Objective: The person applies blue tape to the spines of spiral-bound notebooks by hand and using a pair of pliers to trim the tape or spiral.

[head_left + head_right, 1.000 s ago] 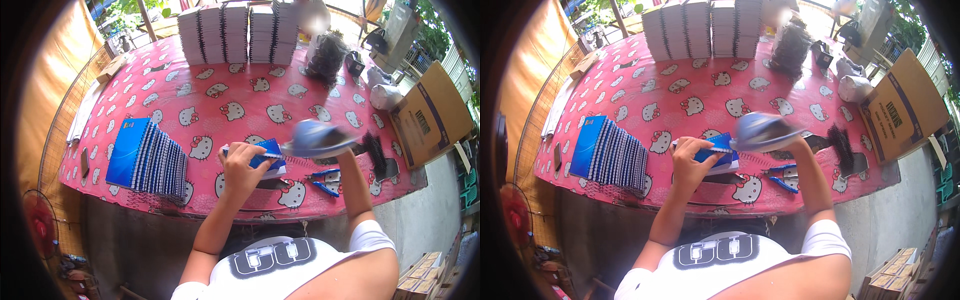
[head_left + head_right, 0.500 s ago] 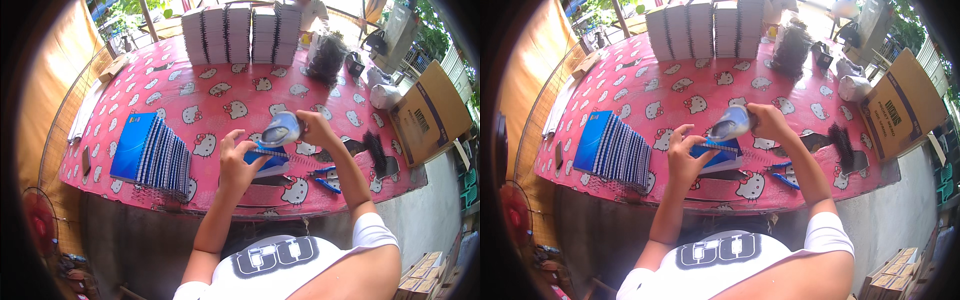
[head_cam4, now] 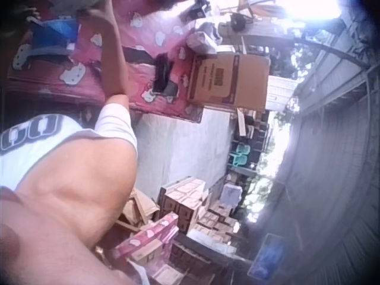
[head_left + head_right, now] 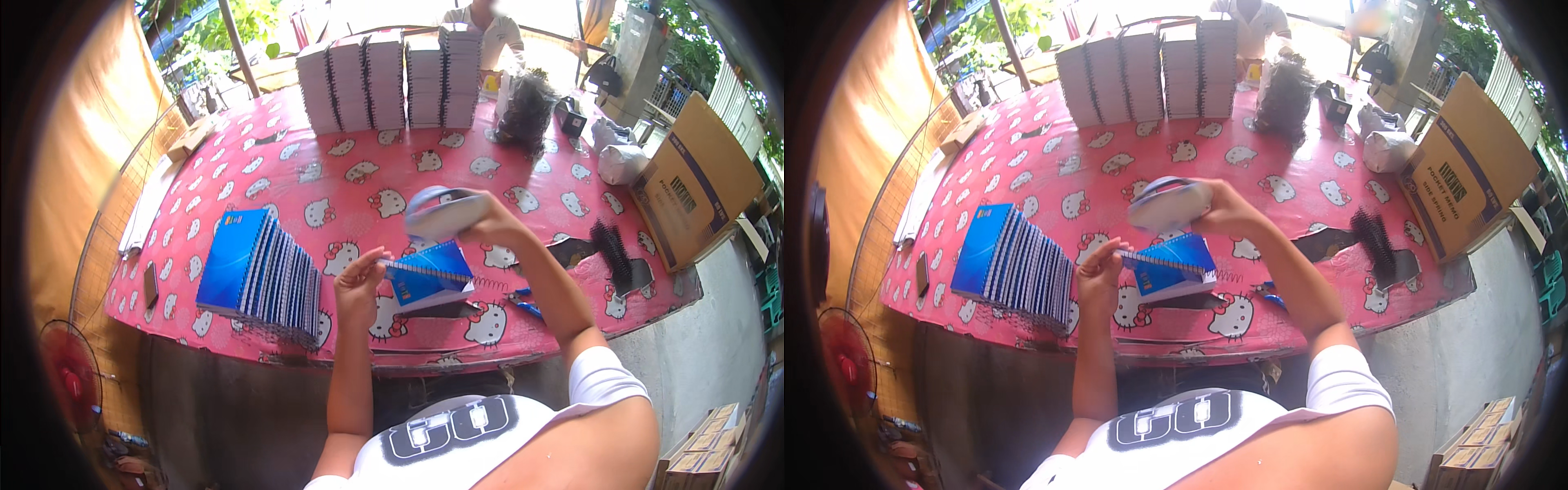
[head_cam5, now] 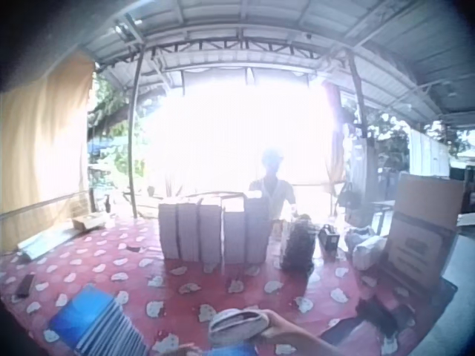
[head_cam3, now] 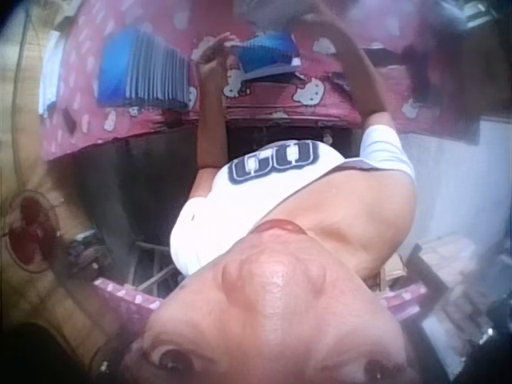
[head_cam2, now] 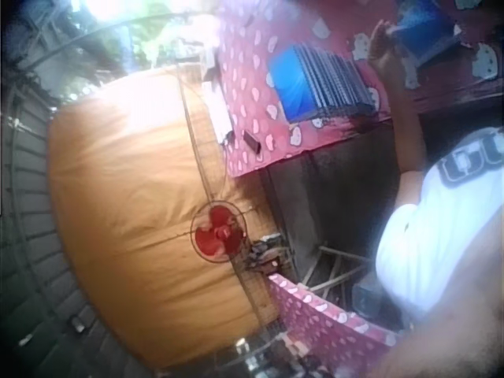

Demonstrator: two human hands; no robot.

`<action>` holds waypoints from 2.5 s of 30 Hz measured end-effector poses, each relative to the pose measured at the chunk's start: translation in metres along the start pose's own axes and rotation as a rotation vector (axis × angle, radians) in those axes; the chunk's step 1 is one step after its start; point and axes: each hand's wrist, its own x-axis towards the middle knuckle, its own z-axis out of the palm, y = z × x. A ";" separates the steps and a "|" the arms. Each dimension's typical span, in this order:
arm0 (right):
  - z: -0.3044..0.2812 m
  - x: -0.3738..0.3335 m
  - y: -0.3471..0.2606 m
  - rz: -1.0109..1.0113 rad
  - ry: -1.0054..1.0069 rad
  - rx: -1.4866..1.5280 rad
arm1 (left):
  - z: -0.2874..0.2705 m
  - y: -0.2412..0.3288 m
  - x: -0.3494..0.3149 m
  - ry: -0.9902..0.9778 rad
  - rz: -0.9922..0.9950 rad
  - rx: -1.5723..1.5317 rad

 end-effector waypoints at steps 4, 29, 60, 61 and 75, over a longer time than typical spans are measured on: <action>0.010 0.013 0.005 0.144 0.071 -0.974 | -0.013 0.000 0.008 0.006 -0.133 -0.104; 0.014 -0.651 -0.070 1.123 1.926 -1.442 | 0.126 -0.077 -0.027 -0.868 -0.788 -0.028; 0.084 -0.156 -0.101 -0.058 0.233 -0.662 | 0.087 0.045 -0.107 -0.139 0.093 0.285; 0.085 -0.143 -0.097 0.046 0.156 -0.594 | 0.082 0.050 -0.110 -0.110 0.091 0.294; 0.117 -0.078 -0.068 -0.177 0.137 -0.496 | 0.049 0.061 -0.097 -0.052 -0.011 0.121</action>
